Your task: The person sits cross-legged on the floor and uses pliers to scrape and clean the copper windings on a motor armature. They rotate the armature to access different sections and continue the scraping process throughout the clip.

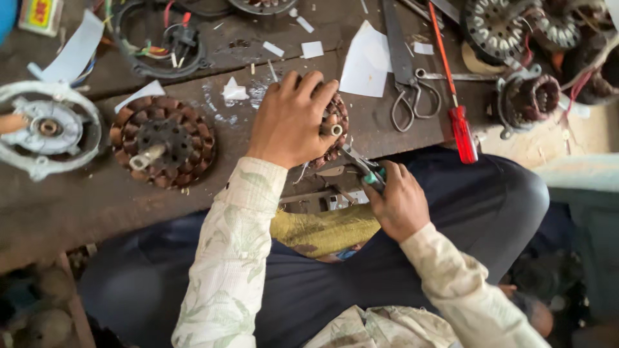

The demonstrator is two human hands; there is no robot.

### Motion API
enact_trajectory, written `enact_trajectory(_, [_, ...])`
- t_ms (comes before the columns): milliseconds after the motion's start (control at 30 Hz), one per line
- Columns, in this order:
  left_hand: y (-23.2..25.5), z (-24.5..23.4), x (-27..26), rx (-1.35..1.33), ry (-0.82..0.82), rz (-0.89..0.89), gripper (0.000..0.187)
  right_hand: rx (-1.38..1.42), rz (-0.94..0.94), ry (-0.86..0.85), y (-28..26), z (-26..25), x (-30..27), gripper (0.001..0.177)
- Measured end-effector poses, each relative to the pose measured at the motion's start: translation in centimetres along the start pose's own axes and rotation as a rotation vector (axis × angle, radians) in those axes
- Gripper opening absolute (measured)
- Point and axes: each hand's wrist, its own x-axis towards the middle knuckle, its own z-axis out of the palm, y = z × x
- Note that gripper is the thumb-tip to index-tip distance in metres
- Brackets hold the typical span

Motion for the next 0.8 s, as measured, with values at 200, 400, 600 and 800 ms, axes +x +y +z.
enact_trajectory(200, [-0.4, 0.2, 0.4, 0.017, 0.046, 0.05, 0.066, 0.039, 0.058, -0.12, 2.5, 1.8, 2.2, 0.036])
enact_trajectory(400, [-1.1, 0.7, 0.1, -0.08, -0.04, 0.051, 0.051, 0.301, 0.115, -0.178, 3.9, 3.9, 2.7, 0.03])
enact_trajectory(600, [-0.2, 0.3, 0.2, 0.012, -0.007, 0.058, 0.053, 0.087, 0.171, -0.15, 2.6, 0.7, 0.6, 0.035])
enact_trajectory(800, [0.1, -0.2, -0.1, -0.012, 0.023, 0.052, 0.055, 0.086, -0.074, -0.143, 0.4, -1.8, -0.8, 0.035])
